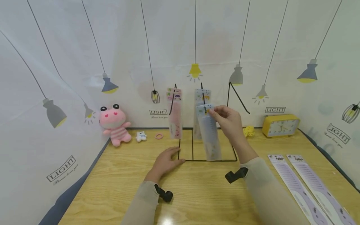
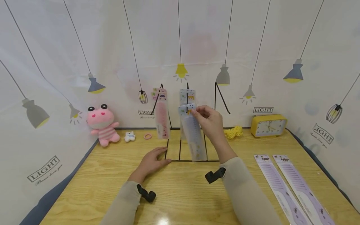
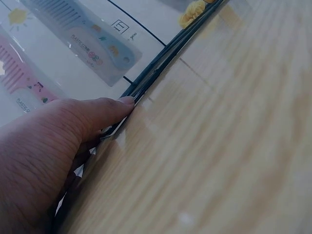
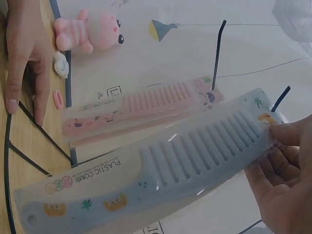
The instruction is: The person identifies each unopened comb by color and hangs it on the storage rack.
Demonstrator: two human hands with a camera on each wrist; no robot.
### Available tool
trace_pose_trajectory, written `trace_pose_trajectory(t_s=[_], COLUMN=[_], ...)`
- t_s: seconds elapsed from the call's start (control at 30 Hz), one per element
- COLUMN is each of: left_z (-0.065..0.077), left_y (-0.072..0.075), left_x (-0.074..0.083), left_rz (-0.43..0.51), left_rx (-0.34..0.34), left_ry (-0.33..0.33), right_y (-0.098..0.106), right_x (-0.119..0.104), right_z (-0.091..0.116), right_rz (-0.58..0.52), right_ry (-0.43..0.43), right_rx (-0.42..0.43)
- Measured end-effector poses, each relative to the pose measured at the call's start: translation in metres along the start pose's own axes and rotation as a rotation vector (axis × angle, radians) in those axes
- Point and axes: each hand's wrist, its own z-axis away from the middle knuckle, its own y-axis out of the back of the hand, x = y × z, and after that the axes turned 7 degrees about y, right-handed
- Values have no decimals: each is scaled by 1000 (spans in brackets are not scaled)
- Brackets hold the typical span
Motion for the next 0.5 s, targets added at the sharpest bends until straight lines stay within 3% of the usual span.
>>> trace_pose_trajectory(t_s=[0.3, 0.5], left_z=[0, 0], left_y=[1, 2], left_x=[-1, -1], left_rz=[2, -8], left_rx=[-9, -15], left_ry=[-26, -8], right_y=[-3, -6], right_x=[8, 12], right_z=[-9, -15], right_rz=[1, 4], right_ry=[-9, 0], right_rx=[5, 18])
